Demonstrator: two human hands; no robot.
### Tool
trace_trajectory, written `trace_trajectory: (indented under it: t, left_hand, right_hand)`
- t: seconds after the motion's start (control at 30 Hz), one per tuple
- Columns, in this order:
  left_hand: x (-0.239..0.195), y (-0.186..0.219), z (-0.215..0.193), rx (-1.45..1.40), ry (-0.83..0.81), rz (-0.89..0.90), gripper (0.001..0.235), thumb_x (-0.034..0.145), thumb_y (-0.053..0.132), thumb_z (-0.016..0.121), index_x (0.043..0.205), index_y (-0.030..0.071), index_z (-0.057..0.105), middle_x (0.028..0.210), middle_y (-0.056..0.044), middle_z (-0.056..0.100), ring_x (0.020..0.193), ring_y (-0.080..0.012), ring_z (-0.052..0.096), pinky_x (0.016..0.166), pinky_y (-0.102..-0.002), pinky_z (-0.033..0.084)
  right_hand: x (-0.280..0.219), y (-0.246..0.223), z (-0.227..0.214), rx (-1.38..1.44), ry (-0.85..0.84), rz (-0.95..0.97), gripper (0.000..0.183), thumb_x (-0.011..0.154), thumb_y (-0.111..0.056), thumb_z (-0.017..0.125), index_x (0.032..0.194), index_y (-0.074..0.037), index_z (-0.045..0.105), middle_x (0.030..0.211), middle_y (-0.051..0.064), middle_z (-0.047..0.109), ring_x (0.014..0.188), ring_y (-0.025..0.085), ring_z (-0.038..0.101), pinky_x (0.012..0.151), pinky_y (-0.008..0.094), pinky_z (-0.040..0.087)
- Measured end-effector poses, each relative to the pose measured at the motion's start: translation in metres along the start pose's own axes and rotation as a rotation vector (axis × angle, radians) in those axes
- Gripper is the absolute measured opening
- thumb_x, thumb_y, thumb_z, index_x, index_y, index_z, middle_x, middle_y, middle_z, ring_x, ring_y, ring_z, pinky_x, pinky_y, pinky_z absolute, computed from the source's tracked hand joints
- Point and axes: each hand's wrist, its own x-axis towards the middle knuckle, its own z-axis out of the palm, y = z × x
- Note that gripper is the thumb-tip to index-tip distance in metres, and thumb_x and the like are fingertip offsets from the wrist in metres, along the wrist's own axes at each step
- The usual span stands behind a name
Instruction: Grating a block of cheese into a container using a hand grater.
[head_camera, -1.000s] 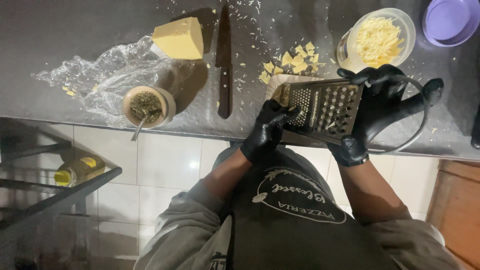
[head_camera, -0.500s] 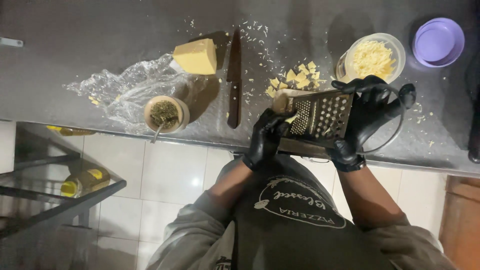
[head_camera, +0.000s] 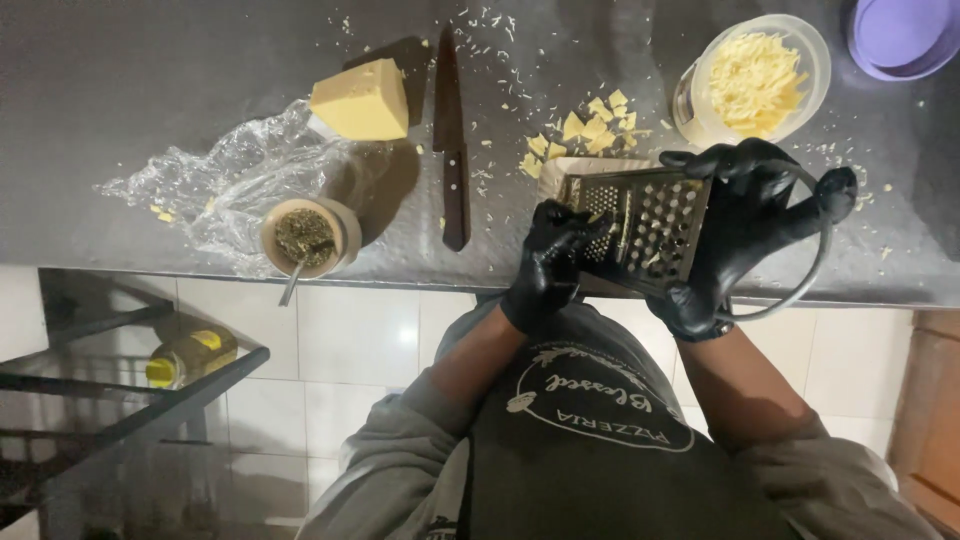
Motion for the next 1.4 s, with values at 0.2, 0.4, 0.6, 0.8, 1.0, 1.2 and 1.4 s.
trace_trajectory:
  t: [0.2,0.4,0.6,0.8,1.0,1.2,1.4]
  left_hand:
    - [-0.013,-0.011,0.007,-0.048,-0.012,-0.098,0.03,0.094,-0.003,0.061,0.121,0.005,0.073,0.113,-0.013,0.066,0.103,-0.0299,0.061,0.091,-0.038,0.051]
    - [-0.027,-0.022,0.018,-1.148,0.157,-0.854,0.027,0.105,0.0,0.063,0.131,-0.006,0.056,0.119,-0.013,0.066,0.111,-0.0264,0.061,0.097,-0.042,0.053]
    - [-0.028,-0.016,0.006,-1.226,0.14,-0.845,0.049,0.093,0.007,0.06,0.141,0.005,0.047,0.132,-0.01,0.059,0.12,-0.0213,0.061,0.107,-0.038,0.05]
    - [-0.016,0.013,-0.033,-1.089,0.106,-0.964,0.044,0.095,0.008,0.059,0.138,0.006,0.05,0.131,-0.007,0.062,0.12,-0.0204,0.061,0.105,-0.035,0.052]
    - [-0.024,0.007,-0.032,0.096,-0.107,-0.243,0.007,0.098,0.003,0.069,0.103,0.005,0.072,0.106,-0.004,0.069,0.104,-0.0166,0.065,0.091,-0.031,0.054]
    - [0.007,0.011,-0.029,-0.554,0.032,-0.631,0.019,0.103,0.003,0.063,0.121,0.001,0.069,0.114,-0.002,0.071,0.108,-0.0103,0.064,0.098,-0.028,0.051]
    - [-0.013,-0.017,-0.033,-0.82,0.081,-0.644,0.024,0.104,0.0,0.064,0.128,0.001,0.064,0.126,-0.003,0.067,0.118,-0.0109,0.061,0.106,-0.029,0.048]
  right_hand:
    - [-0.005,0.008,0.0,0.186,0.095,-0.004,0.114,0.085,-0.011,0.093,0.159,-0.051,0.015,0.138,0.003,0.057,0.117,0.018,0.063,0.1,0.039,0.06]
    - [0.01,-0.001,0.008,0.195,0.122,-0.105,0.121,0.069,-0.028,0.095,0.161,-0.044,0.018,0.138,0.006,0.06,0.116,0.02,0.066,0.093,0.035,0.06]
    - [0.005,-0.016,0.015,0.206,0.088,-0.023,0.106,0.091,-0.012,0.093,0.161,-0.045,0.02,0.123,0.005,0.06,0.103,0.019,0.064,0.088,0.033,0.062]
    - [0.032,-0.049,0.028,-0.13,-0.008,-0.009,0.063,0.117,-0.032,0.075,0.157,-0.032,0.027,0.128,0.007,0.06,0.109,0.018,0.066,0.092,0.031,0.063]
    - [0.037,-0.051,0.03,0.745,0.387,0.604,0.062,0.106,-0.065,0.046,0.107,-0.006,0.064,0.094,0.008,0.063,0.094,0.026,0.063,0.092,0.041,0.056]
    - [0.045,-0.064,0.033,0.855,0.389,0.676,0.061,0.106,-0.065,0.045,0.11,-0.007,0.063,0.092,0.009,0.061,0.092,0.025,0.063,0.093,0.041,0.055]
    - [0.035,-0.053,0.023,0.652,0.318,0.574,0.067,0.107,-0.068,0.039,0.106,-0.006,0.063,0.094,0.008,0.06,0.095,0.026,0.064,0.093,0.042,0.054]
